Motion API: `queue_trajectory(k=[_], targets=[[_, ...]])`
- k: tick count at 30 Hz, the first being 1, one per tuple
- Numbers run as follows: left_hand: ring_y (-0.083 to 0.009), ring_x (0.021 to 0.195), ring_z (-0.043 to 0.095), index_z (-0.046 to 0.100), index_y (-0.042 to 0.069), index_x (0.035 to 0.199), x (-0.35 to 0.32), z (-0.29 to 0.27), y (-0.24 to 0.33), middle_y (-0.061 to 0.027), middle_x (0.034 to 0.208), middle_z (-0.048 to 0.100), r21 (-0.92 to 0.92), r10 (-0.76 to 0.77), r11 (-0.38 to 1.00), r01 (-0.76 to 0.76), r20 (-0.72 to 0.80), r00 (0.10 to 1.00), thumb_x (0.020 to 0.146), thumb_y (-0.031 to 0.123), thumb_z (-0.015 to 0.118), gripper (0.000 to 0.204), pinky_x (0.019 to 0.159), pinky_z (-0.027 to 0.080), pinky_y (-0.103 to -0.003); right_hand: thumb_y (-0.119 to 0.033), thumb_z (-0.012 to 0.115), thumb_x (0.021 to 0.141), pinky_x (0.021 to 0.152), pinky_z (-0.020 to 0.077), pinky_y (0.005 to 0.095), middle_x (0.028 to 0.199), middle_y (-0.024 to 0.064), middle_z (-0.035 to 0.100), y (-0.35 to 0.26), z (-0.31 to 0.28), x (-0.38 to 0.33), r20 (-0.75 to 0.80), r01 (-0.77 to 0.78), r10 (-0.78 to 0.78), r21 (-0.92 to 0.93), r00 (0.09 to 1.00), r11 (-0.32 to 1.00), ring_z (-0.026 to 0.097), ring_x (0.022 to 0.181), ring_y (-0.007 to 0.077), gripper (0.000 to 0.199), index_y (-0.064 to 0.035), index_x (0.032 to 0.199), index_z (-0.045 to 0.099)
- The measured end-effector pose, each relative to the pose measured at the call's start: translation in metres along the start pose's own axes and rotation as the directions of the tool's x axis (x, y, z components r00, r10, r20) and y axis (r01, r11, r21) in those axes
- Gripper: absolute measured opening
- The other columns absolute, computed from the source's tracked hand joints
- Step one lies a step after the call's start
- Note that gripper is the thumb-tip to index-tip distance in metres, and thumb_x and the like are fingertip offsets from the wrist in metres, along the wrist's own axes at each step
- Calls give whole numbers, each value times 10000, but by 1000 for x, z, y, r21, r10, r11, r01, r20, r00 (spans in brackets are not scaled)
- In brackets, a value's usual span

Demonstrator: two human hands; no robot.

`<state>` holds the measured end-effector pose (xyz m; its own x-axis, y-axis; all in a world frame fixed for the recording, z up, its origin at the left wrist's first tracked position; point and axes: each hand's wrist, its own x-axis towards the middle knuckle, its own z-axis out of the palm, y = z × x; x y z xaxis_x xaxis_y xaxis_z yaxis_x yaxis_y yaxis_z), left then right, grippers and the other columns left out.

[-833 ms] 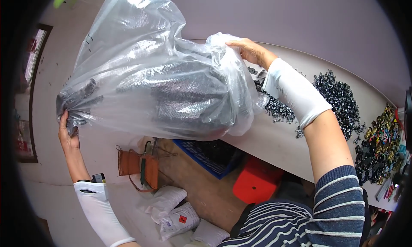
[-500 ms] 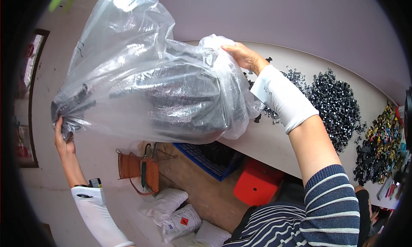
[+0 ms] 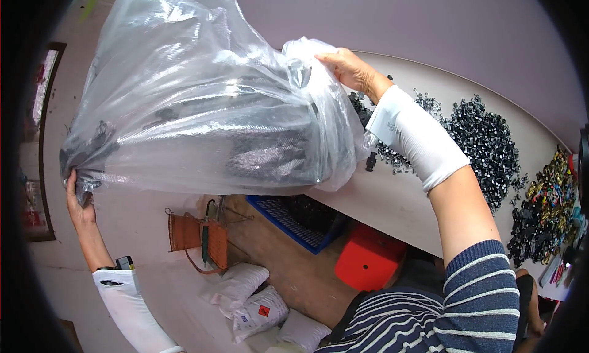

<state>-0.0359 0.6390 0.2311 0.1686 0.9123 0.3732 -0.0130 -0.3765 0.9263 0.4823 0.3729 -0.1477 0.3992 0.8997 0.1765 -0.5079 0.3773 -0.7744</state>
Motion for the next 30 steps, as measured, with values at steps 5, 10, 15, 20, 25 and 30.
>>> queue_trajectory(k=[5,10,15,20,25,30], targets=[[-143,1035,540,640,97,1131,0,-18,-16,10,1117,612,6,-10,1000,10,-56,998,750,266,760,433,901,382,-322,-262,668,860,849,531,337,1051,114,650,0,-8,11,45,15,-7,-173,999,985,624,985,180,388,29,1110,609],[-157,1098,520,632,92,1160,2,-41,-23,-2,1179,598,99,-13,995,31,-172,985,743,254,758,465,989,342,-371,-212,685,841,857,509,358,1070,126,634,-2,9,9,-49,62,-57,104,997,993,610,975,196,406,40,1145,593],[-149,1167,458,621,118,1178,9,-58,-31,17,1210,574,93,-28,995,46,-184,983,739,290,759,491,1032,251,-382,-176,676,848,856,513,361,1058,117,643,-11,11,24,-16,-12,13,26,1000,1000,615,978,196,350,36,1119,610],[-151,1169,456,593,115,1210,6,-87,-50,5,1236,558,134,-62,986,96,-240,969,729,320,764,550,1024,262,-378,-179,672,849,858,507,341,1061,108,648,-1,27,41,21,-6,7,-38,1000,999,616,977,177,345,41,1109,613],[-166,1127,500,622,98,1169,-13,-117,-81,-1,1203,584,139,-75,982,126,-328,942,733,325,759,511,987,312,-358,-181,689,835,880,485,307,1060,86,649,6,31,36,35,72,-78,144,996,987,610,981,165,350,35,1101,615],[-169,1097,534,636,64,1136,-5,-150,-84,-23,1176,611,158,-55,982,103,-282,958,731,336,761,504,947,354,-341,-187,689,836,880,461,304,1043,66,646,26,45,50,28,7,-9,76,1000,997,590,982,145,324,13,1081,619]])
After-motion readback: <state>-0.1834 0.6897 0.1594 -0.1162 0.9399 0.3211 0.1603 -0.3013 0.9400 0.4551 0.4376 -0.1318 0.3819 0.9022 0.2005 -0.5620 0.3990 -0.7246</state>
